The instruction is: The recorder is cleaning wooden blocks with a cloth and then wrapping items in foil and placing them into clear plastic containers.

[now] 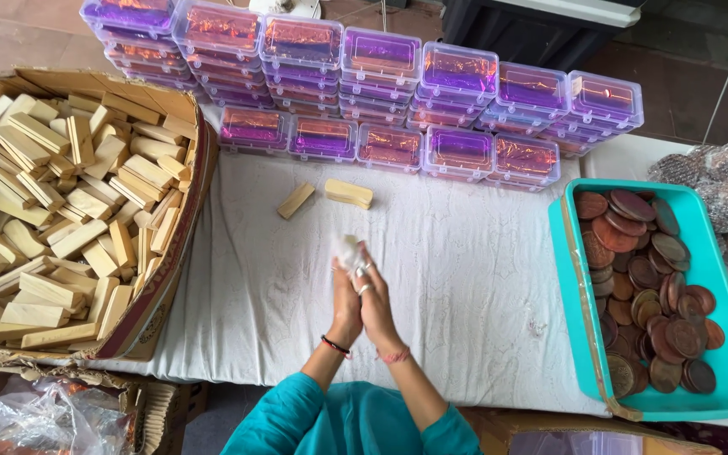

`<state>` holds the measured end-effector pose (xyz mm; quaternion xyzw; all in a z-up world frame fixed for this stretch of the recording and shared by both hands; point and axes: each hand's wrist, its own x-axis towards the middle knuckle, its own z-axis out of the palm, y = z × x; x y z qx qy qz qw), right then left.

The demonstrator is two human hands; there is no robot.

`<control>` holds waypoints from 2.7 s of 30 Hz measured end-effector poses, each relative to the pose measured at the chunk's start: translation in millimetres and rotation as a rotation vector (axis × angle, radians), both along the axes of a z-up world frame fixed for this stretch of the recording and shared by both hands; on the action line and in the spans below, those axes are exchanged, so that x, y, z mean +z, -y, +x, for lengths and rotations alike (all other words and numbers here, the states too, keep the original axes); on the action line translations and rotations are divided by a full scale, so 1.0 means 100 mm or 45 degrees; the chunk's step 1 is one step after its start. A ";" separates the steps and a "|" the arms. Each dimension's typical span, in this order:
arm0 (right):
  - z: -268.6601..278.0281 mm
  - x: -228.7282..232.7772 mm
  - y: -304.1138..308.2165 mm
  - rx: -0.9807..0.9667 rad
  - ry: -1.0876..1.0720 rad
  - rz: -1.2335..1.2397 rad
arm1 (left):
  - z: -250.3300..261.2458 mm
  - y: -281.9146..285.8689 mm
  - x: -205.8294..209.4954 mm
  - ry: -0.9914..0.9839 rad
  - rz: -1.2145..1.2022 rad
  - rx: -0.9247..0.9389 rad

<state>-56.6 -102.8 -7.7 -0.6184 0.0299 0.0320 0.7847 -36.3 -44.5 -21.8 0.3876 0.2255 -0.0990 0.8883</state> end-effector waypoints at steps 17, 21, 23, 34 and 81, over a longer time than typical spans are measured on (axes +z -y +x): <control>0.37 -0.01 0.10 -0.133 -0.025 0.071 | -0.11 0.05 -0.96 0.327 -0.209 -0.116; 0.10 -0.52 0.02 0.032 -0.319 0.267 | 0.05 -0.13 -0.66 0.522 0.201 -0.081; 0.01 -0.41 -0.05 0.077 -0.300 0.172 | 0.10 -0.20 -0.46 0.558 0.570 -0.005; -0.14 -1.52 0.41 -0.075 -0.695 0.714 | 0.10 -0.33 -0.28 0.526 0.844 0.003; -0.11 -1.28 1.08 -0.110 -0.594 -0.293 | 2.04 -1.42 -1.17 0.468 2.048 -0.317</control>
